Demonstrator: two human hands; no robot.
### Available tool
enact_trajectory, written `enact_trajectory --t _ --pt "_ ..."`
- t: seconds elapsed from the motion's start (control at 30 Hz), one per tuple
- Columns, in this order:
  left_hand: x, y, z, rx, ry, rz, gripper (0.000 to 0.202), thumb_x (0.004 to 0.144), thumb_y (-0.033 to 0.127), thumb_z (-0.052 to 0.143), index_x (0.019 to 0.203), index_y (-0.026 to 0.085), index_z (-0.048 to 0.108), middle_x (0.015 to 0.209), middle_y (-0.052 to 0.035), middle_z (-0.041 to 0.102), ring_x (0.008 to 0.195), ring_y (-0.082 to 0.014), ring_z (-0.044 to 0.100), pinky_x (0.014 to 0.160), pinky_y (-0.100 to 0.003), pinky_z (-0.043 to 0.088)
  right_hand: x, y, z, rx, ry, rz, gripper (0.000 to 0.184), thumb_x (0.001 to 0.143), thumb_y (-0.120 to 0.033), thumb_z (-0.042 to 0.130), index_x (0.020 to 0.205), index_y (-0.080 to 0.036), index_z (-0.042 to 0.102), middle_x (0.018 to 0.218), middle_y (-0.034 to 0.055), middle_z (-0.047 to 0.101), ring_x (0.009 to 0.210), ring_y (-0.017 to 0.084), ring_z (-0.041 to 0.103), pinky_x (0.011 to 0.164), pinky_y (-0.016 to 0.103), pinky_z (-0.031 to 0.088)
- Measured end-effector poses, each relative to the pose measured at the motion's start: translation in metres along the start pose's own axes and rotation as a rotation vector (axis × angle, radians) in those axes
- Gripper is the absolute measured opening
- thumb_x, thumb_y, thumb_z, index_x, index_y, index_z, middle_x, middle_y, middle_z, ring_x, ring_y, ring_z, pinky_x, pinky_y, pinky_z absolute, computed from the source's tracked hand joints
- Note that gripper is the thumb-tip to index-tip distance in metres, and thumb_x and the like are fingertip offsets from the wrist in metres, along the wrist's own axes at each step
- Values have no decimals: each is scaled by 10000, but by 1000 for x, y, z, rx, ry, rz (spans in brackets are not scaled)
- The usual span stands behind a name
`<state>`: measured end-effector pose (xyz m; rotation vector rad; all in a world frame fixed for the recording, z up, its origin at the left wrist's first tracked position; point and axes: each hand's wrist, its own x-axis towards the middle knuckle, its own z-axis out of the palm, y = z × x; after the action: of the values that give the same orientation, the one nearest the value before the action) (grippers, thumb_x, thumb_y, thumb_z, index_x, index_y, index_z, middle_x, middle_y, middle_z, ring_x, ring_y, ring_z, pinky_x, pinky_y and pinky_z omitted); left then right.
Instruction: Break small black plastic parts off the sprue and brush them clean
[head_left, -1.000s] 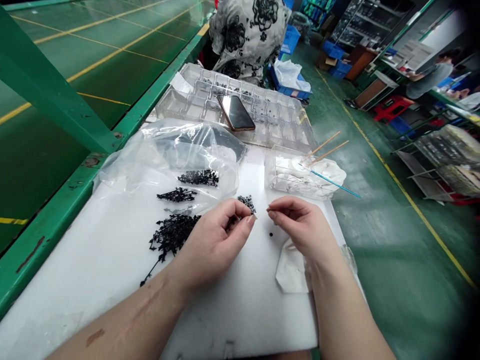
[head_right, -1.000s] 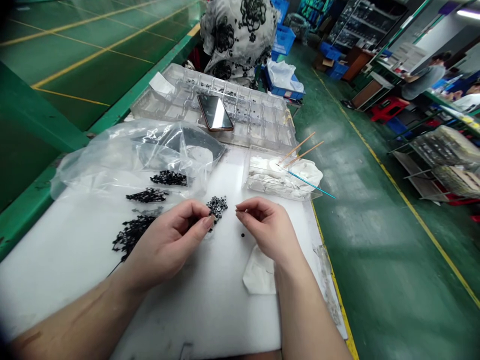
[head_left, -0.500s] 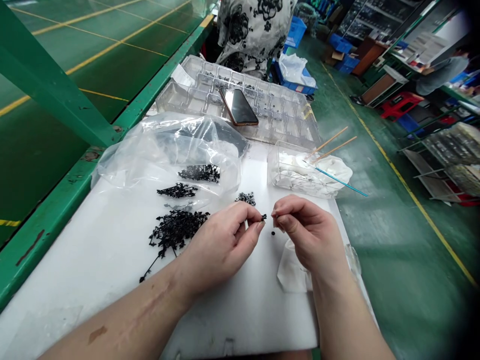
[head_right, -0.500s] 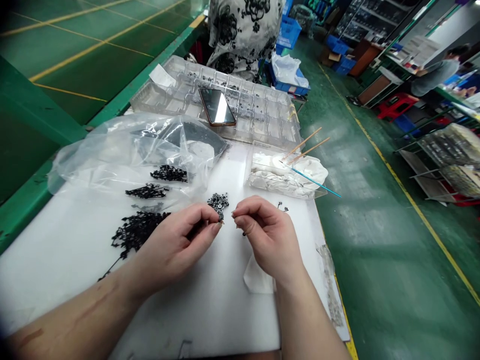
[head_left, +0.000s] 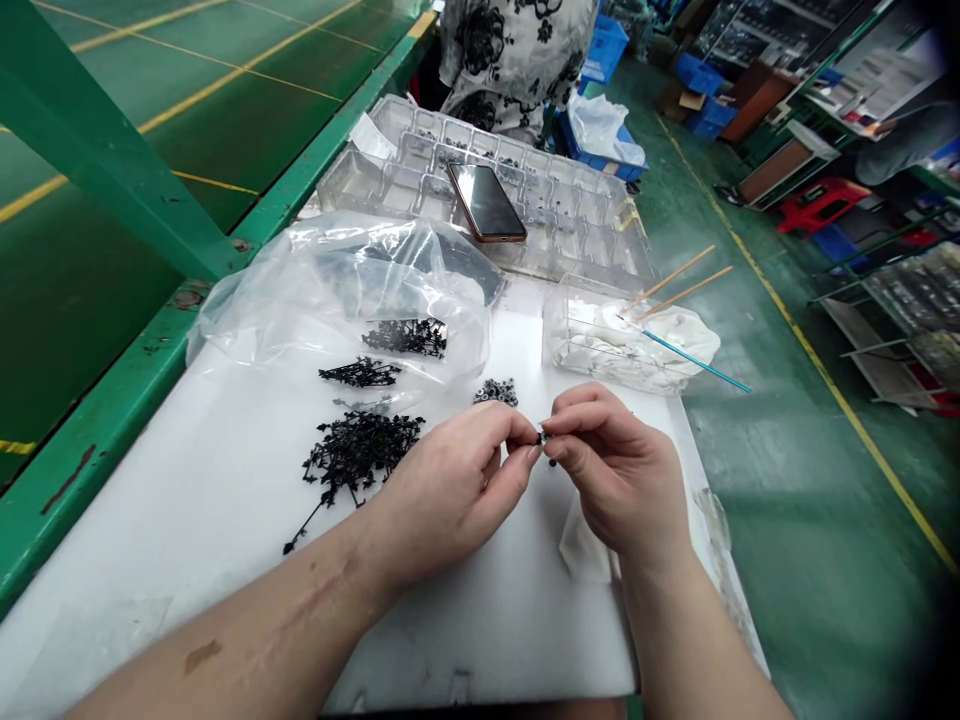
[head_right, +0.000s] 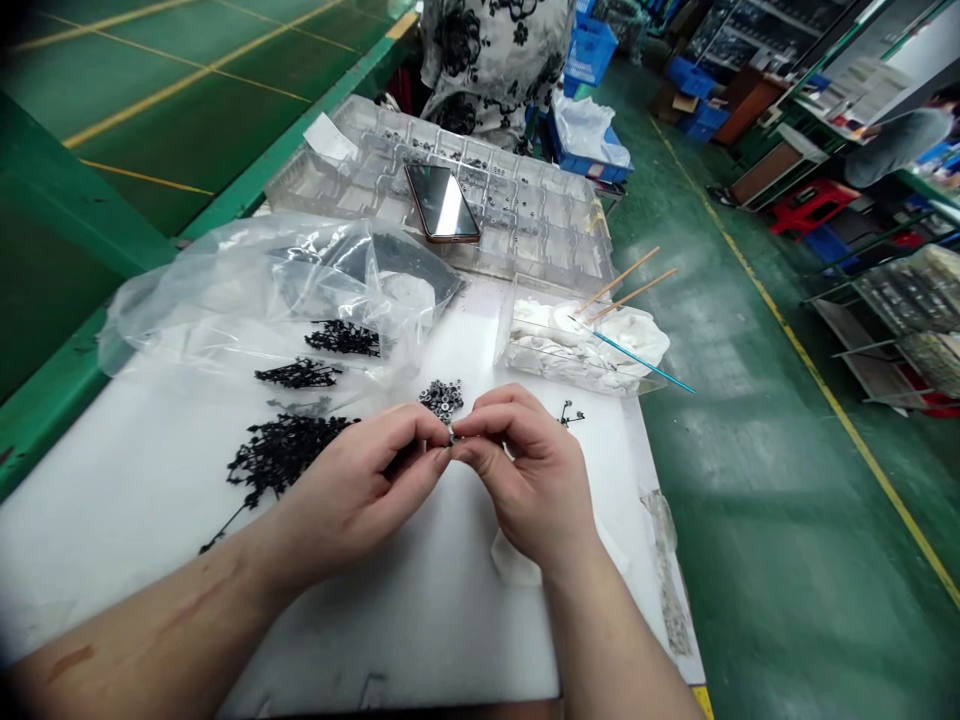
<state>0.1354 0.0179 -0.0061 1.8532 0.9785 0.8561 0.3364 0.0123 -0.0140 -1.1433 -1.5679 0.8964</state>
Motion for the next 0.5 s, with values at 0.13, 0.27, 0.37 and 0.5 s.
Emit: enact_trajectory --t 0.13,0.27,0.37,0.5 --pt "-1 -2 -1 5 4 16 111 1070 217 536 999 214 620 923 -7 643 773 -149 582 694 -300 441 0 1 -1 30 -21 30 77 923 -267 811 983 -310 789 943 14 650 858 168 619 690 308 494" --pt "-1 -5 0 17 -5 50 141 1092 199 508 1028 214 634 1005 -33 662 909 -172 623 793 -303 472 0 0 -5 88 -104 116 105 945 -285 790 1046 -313 781 958 7 672 860 160 644 723 300 518" --pt "0 -6 0 50 -21 52 159 1102 203 502 1047 208 652 1023 -38 670 934 -177 632 817 -308 479 0 0 -8 31 -153 122 91 968 -283 762 1050 -311 789 943 10 679 850 162 642 713 303 503" --pt "1 -6 -3 93 -5 -7 116 1079 260 576 1034 192 658 978 -34 654 848 -183 614 755 -321 459 -2 -1 -9 -21 -120 67 56 966 -266 762 1005 -303 779 909 9 667 828 163 620 693 306 480"
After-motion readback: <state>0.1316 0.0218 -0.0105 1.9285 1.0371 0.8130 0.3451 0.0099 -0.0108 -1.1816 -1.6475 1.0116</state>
